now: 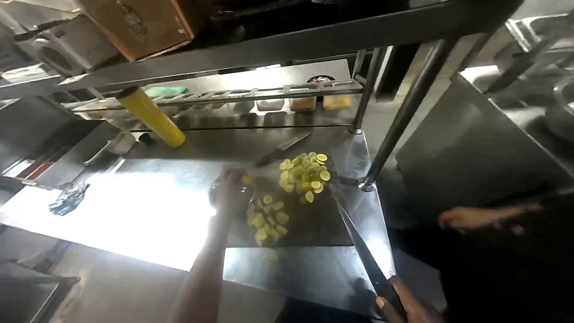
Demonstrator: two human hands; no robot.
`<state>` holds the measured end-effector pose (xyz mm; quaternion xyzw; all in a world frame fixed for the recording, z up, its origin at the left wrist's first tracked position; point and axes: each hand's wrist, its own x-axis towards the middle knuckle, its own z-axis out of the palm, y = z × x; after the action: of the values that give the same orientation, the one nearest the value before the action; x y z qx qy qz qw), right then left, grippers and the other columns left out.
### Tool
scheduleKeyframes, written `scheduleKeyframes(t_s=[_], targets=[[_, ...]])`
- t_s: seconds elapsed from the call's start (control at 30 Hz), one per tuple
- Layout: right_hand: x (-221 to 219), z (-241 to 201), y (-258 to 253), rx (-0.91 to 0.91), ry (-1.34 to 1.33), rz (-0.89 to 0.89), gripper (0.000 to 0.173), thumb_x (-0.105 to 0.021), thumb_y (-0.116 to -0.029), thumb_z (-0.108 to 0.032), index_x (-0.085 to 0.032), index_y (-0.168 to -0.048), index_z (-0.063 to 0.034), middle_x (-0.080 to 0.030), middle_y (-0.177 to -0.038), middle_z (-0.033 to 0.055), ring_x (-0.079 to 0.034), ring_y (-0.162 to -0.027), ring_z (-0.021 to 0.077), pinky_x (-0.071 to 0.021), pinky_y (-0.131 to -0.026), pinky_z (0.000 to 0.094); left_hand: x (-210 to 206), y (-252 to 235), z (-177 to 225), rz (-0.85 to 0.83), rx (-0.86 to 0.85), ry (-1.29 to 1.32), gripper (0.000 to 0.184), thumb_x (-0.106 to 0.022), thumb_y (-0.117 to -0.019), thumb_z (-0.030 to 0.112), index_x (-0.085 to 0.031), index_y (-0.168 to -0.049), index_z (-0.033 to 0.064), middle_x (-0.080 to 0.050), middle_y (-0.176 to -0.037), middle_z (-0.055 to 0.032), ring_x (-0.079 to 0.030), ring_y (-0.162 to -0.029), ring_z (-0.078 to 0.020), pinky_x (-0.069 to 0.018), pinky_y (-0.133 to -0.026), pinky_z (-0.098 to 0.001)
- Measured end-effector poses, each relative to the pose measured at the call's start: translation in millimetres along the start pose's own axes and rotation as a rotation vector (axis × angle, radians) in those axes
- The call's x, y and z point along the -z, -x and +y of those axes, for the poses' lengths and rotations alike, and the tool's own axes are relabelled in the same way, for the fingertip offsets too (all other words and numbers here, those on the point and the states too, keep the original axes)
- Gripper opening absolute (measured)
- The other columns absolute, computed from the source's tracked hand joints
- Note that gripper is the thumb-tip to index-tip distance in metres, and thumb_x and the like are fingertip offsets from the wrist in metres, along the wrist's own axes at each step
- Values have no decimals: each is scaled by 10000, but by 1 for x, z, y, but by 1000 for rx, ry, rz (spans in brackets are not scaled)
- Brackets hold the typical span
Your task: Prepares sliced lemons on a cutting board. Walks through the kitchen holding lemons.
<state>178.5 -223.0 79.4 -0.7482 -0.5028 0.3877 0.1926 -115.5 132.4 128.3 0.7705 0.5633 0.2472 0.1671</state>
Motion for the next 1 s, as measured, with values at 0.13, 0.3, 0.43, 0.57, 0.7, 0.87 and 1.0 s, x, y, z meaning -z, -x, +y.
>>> scheduleKeyframes(t_s=[0.13,0.3,0.43,0.57,0.7,0.87,1.0], targets=[[5,-10,2,-91,26,-24,448,-528,-1041,-426,-531,-1308,-66,-679,-809,161,-702,-696,352,-584,-663,571,-31,53,63,-218,-198,228,484,-843,-842,213,-658,-1283,143,-681,-1247,-54,-695,-935,-191,-607,-797,-432],[11,-29,-7,-246,218,-188,435,-455,-1077,-411,-467,-1395,-114,-687,-963,190,-698,-936,400,-549,-830,585,-114,105,77,-465,-346,259,351,-827,-865,301,-720,-1146,120,-721,-1135,-34,-700,-972,-168,-601,-875,-422],[11,-35,-9,-247,333,-248,418,-421,-1086,-402,-469,-1380,-108,-689,-1002,199,-694,-981,417,-543,-846,587,-142,120,69,-386,-442,376,253,-791,-887,290,-768,-1108,168,-690,-1223,-21,-685,-1039,-128,-609,-870,-346],[12,-36,-8,-212,372,-234,385,-414,-1084,-399,-494,-1322,-107,-692,-951,172,-705,-935,398,-554,-805,570,-150,124,63,-341,-381,513,272,-826,-851,215,-740,-1084,105,-694,-1127,-48,-695,-899,-117,-627,-769,-309],[14,-40,-6,-152,394,-188,361,-415,-1080,-390,-511,-1282,-107,-690,-929,159,-713,-889,387,-564,-754,562,-154,123,59,-347,-362,533,242,-817,-860,255,-735,-1048,127,-665,-1140,-29,-677,-900,-95,-620,-760,-282],[14,-46,1,-112,482,-160,342,-410,-1079,-375,-526,-1245,-100,-687,-890,157,-718,-815,388,-570,-684,542,-156,124,60,-332,-381,542,231,-805,-873,254,-738,-1053,125,-663,-1117,-21,-666,-865,-72,-609,-737,-253],[14,-56,-12,-173,499,-228,319,-409,-1084,-332,-490,-1280,-94,-691,-911,172,-722,-861,400,-571,-720,544,-158,127,60,-311,-366,527,220,-786,-889,282,-746,-1033,121,-686,-1086,-22,-678,-885,-77,-611,-772,-258]])
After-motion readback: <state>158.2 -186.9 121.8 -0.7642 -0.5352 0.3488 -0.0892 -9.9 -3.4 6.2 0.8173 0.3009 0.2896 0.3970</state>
